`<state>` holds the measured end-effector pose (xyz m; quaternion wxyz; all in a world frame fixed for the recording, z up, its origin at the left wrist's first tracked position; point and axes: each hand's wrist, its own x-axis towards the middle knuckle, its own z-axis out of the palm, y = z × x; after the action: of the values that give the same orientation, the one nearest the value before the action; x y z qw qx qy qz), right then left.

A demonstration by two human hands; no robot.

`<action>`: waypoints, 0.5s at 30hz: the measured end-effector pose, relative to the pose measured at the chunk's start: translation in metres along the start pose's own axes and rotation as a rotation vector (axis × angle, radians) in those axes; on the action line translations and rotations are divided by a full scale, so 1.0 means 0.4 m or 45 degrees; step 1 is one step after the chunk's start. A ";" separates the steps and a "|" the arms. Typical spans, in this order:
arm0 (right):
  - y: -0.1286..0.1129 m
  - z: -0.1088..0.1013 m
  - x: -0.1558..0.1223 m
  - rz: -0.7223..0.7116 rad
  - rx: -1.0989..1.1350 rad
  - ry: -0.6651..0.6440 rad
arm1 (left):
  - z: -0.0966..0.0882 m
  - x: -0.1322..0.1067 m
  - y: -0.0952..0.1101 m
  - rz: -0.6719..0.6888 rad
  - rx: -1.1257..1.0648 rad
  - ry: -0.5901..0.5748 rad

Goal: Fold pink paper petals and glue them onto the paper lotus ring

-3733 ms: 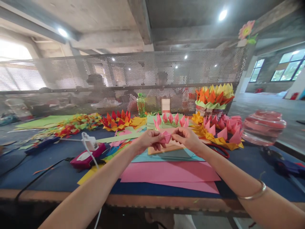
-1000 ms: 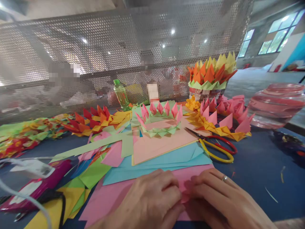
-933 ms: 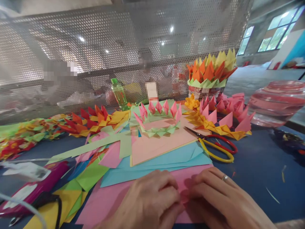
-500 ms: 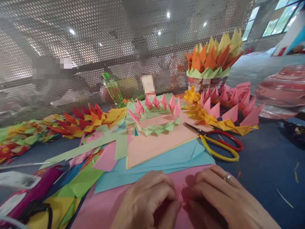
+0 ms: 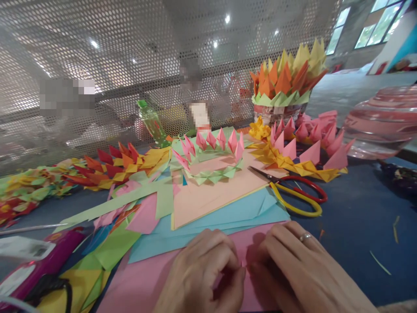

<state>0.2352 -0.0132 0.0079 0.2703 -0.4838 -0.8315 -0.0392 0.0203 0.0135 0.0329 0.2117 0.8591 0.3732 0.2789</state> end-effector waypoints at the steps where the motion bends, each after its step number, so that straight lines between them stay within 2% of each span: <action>1: 0.000 0.000 -0.001 0.000 -0.001 0.007 | 0.001 0.000 0.001 -0.001 -0.003 0.002; 11: 0.002 0.011 0.003 0.087 0.073 -0.020 | 0.006 0.001 0.003 0.003 -0.012 0.013; 15: -0.004 0.001 0.008 0.101 0.116 -0.034 | 0.004 0.004 -0.003 -0.007 -0.035 0.036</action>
<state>0.2326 -0.0114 0.0094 0.2822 -0.5040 -0.8162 0.0161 0.0215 0.0152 0.0313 0.2190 0.8511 0.3747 0.2955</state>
